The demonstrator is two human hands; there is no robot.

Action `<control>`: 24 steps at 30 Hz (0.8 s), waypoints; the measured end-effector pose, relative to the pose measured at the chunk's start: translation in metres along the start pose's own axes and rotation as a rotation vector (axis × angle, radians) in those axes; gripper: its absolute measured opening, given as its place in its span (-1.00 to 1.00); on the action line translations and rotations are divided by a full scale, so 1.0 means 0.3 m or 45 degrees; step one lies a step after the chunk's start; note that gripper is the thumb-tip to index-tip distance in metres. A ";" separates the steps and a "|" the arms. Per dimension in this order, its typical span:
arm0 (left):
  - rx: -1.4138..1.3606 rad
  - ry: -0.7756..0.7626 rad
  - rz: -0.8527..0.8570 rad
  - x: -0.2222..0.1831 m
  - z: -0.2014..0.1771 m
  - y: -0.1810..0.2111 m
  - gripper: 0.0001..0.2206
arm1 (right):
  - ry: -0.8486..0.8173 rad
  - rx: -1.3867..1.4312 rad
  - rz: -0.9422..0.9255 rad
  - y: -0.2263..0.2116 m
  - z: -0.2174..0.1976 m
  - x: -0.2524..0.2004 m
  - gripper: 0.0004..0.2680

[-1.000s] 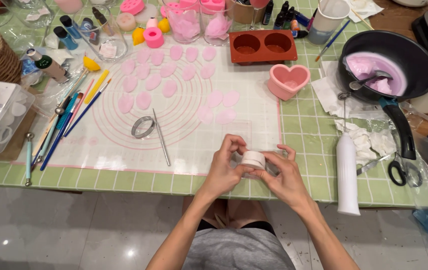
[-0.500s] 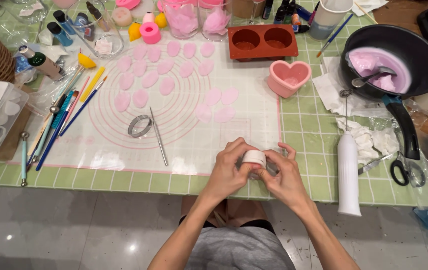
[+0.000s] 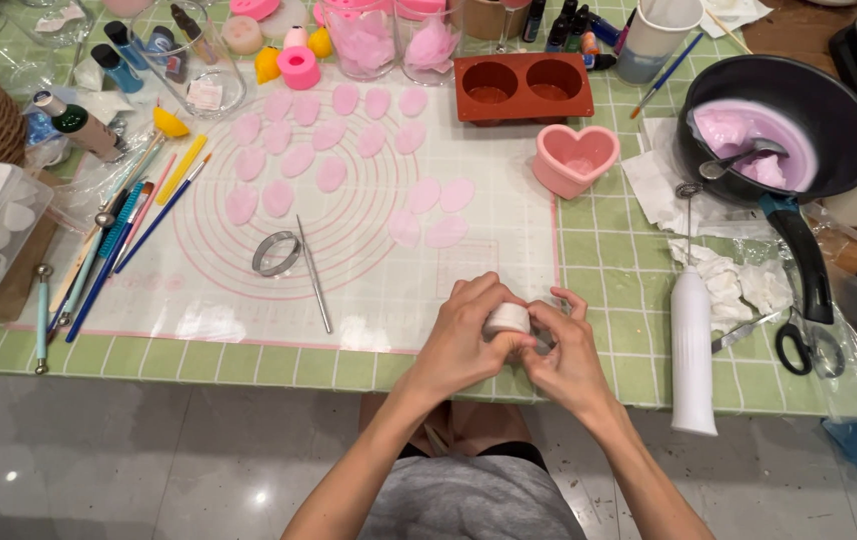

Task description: The recorder is seen shaping and assembling various pink wax elements to create decorative candles at a workshop station.

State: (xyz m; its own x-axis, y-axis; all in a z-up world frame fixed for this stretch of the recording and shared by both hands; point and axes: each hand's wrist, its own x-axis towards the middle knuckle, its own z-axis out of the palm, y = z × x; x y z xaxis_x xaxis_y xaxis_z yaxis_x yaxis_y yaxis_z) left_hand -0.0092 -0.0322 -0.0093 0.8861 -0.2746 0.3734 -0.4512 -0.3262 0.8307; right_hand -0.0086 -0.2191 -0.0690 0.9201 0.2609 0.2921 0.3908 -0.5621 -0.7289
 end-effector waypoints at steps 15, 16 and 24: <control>0.021 -0.104 -0.060 0.000 -0.035 -0.031 -0.74 | 0.084 0.071 -0.084 0.006 0.006 0.000 -0.77; 0.020 -0.106 -0.061 -0.002 -0.015 -0.044 -0.74 | 0.084 0.071 -0.080 -0.004 0.002 0.002 -0.77; -0.274 -0.144 -0.190 0.023 -0.033 -0.045 -0.66 | -0.026 0.082 0.044 -0.036 -0.021 0.017 -0.82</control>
State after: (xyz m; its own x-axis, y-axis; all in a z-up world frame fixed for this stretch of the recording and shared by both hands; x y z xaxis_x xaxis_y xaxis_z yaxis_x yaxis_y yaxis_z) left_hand 0.0041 -0.0209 -0.0138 0.9180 -0.3412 0.2022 -0.2733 -0.1747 0.9459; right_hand -0.0080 -0.2165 -0.0557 0.9319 0.2586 0.2542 0.3560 -0.5195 -0.7768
